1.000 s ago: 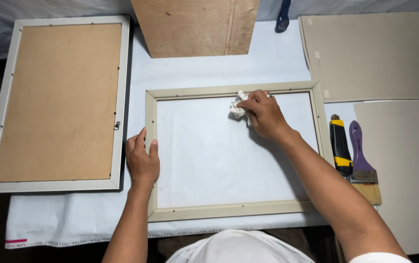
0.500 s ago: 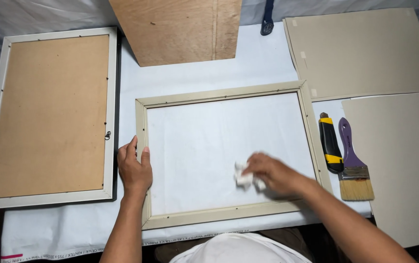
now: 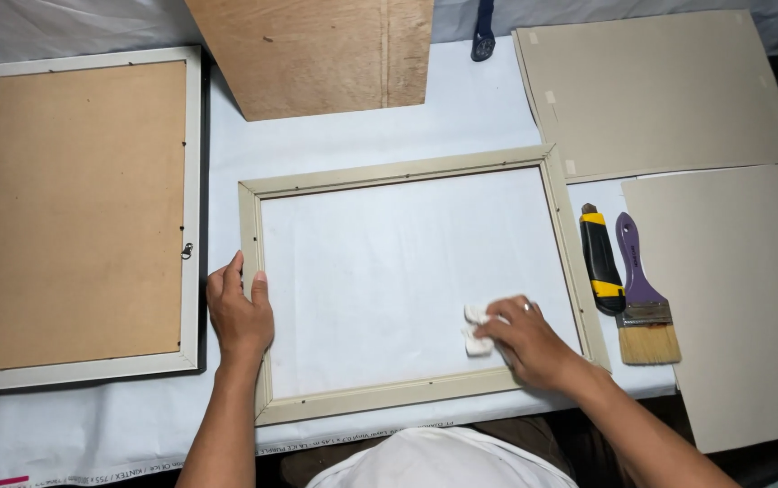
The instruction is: Cleaning a picture frame with a cloth and brush and placing the backing board.
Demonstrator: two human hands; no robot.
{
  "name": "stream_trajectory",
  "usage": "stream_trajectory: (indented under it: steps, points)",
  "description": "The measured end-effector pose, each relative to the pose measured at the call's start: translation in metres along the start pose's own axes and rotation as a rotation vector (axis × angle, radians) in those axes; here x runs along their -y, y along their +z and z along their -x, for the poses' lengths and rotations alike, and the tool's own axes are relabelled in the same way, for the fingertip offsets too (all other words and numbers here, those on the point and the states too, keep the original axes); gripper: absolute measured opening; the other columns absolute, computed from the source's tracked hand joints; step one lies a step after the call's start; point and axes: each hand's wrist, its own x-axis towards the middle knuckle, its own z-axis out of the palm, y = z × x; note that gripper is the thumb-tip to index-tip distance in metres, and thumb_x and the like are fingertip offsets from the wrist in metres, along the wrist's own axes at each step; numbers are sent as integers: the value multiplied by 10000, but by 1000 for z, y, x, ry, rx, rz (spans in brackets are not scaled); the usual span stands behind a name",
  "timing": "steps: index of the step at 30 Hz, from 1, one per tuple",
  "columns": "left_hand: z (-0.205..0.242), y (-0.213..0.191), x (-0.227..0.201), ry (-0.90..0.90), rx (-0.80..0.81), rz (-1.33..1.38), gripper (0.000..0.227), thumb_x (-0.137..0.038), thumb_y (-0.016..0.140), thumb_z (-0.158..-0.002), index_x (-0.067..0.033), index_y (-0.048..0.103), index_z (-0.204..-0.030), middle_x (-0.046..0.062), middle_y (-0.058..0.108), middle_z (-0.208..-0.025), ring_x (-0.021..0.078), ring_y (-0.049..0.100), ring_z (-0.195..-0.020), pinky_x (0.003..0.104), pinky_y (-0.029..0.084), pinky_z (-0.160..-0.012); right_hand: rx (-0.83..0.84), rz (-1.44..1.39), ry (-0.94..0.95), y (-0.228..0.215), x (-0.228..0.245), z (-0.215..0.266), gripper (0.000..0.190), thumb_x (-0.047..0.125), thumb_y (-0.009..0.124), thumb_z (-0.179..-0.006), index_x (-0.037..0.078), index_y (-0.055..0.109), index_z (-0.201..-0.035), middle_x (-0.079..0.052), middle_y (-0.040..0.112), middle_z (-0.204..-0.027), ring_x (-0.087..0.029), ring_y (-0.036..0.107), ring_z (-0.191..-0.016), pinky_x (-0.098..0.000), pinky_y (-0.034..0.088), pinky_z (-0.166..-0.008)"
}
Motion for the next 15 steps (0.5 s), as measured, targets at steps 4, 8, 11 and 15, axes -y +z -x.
stream_trajectory:
  steps: [4, 8, 11, 15]
  points:
    - [2, 0, 5, 23, -19, 2, 450, -193, 641, -1007, -52, 591, -1432, 175, 564, -1229, 378, 591, -1051, 465, 485, -922, 84, -292, 67, -32, 30, -15, 253, 43, 614, -882, 190, 741, -1044, -109, 692, -1064, -409, 652, -1062, -506, 509, -920]
    - [1, 1, 7, 53, -49, 9, 447, -200, 657, -991, -55, 610, -1411, 172, 584, -1207, 374, 609, -1037, 469, 498, -913, -502, -248, 209, -31, 74, -122, 300, 141, 712, -884, 197, 692, -1179, -41, 631, -1067, -305, 692, -1030, -427, 566, -882]
    - [0, 2, 8, 56, -63, 17, 444, -202, 661, -983, -61, 617, -1402, 162, 593, -1187, 370, 610, -1046, 470, 496, -916, -677, -173, 180, -8, 136, -217, 299, 124, 666, -876, 207, 612, -1157, -82, 530, -1139, -396, 693, -928, -498, 590, -772]
    - [-2, 6, 14, 50, -38, 1, 445, -236, 647, -986, -99, 608, -1408, 111, 589, -1185, 327, 602, -1087, 437, 489, -940, -685, -157, 79, 20, 213, -303, 198, 99, 579, -916, 143, 588, -1109, -194, 480, -1146, -524, 671, -922, -545, 572, -710]
